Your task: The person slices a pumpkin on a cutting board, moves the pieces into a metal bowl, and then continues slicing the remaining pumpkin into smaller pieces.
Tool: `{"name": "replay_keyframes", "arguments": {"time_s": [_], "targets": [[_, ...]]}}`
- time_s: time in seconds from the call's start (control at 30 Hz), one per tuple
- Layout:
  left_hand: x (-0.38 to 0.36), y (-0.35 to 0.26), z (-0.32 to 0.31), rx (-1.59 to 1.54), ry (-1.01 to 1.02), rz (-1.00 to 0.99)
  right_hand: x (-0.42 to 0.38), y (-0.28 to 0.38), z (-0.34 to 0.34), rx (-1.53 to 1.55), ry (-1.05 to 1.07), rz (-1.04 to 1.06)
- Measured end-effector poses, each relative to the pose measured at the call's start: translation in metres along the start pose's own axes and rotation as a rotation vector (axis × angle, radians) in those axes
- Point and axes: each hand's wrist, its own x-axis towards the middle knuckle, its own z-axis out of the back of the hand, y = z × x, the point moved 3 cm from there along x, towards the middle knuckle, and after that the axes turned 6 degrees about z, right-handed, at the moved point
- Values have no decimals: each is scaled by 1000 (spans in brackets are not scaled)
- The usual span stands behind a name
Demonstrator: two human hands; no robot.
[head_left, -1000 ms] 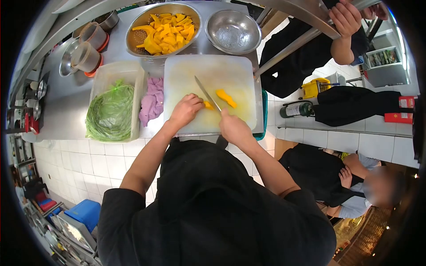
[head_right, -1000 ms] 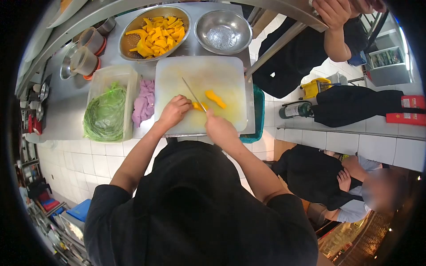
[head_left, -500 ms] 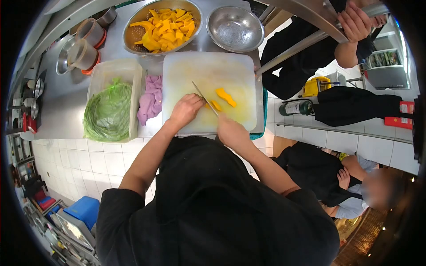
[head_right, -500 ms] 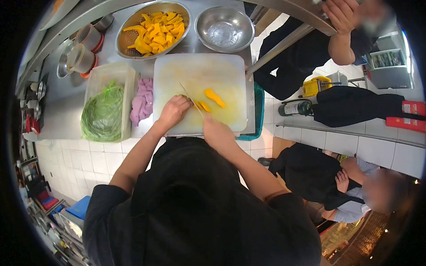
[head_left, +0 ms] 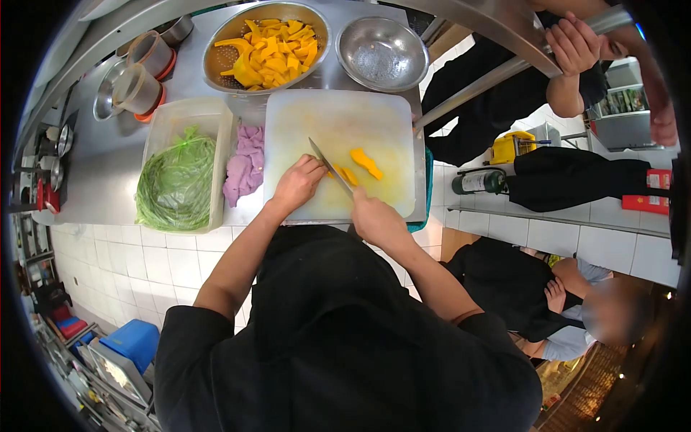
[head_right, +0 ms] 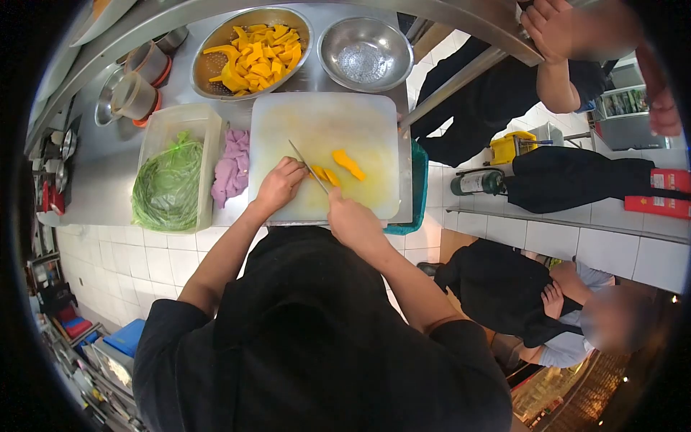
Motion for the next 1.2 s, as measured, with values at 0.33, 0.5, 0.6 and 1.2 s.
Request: {"name": "replay_keyframes", "arguments": {"time_s": [0.33, 0.5, 0.6, 1.2], "targets": [[2, -3, -1, -93, -66, 205, 27, -42, -2, 246, -254, 103], [-4, -24, 6, -75, -97, 358, -34, -88, 2, 564, -233, -104], [-27, -39, -5, -176, 297, 467, -59, -106, -5, 643, -311, -214], [6, -52, -17, -110, -379, 496, -100, -166, -58, 1155, -335, -363]]}}
